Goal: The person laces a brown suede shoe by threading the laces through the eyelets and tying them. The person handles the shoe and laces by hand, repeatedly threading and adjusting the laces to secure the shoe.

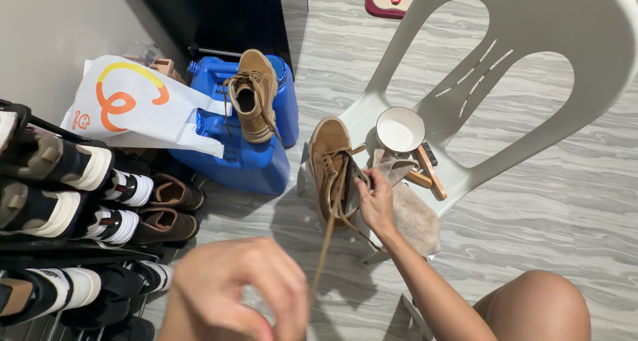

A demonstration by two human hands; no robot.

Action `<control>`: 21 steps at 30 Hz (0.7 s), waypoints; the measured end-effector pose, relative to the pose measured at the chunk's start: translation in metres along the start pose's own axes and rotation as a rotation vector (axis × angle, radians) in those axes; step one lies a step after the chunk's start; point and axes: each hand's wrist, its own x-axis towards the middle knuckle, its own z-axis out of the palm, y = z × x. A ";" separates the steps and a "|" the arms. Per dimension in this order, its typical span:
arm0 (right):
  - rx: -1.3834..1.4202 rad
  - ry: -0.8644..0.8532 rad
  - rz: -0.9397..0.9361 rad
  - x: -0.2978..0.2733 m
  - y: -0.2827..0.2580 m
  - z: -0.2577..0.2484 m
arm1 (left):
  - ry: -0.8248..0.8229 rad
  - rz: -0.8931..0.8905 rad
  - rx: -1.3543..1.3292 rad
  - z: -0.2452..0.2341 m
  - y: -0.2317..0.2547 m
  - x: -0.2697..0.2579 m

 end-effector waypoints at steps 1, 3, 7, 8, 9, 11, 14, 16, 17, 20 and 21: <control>-0.002 0.006 -0.054 -0.002 0.000 0.002 | -0.071 -0.131 0.044 -0.003 -0.003 0.001; -0.017 0.055 -0.172 -0.007 -0.003 0.001 | 0.118 -0.420 0.010 0.006 -0.030 0.013; -0.037 0.137 -0.395 -0.016 -0.014 -0.003 | 0.928 -0.568 0.675 -0.011 -0.105 0.054; -0.040 0.140 -0.394 -0.018 -0.018 -0.004 | 1.039 -0.645 0.772 -0.015 -0.122 0.063; -0.044 0.143 -0.396 -0.020 -0.023 -0.005 | 1.082 -0.591 0.904 -0.019 -0.138 0.071; -0.050 0.159 -0.445 -0.024 -0.031 -0.007 | 1.157 -0.474 1.166 -0.028 -0.163 0.085; -0.054 0.196 -0.531 -0.030 -0.038 -0.010 | 1.174 -0.576 1.218 -0.037 -0.183 0.095; -0.048 0.221 -0.515 -0.030 -0.039 -0.011 | 1.161 -0.488 1.187 -0.034 -0.184 0.096; -0.050 0.239 -0.514 -0.029 -0.037 -0.012 | 1.150 -0.446 1.171 -0.031 -0.182 0.097; -0.047 0.283 -0.482 -0.025 -0.029 -0.015 | 0.999 -0.486 1.102 -0.012 -0.165 0.090; -0.039 0.294 -0.453 -0.023 -0.026 -0.015 | 0.939 -0.458 1.055 -0.003 -0.157 0.087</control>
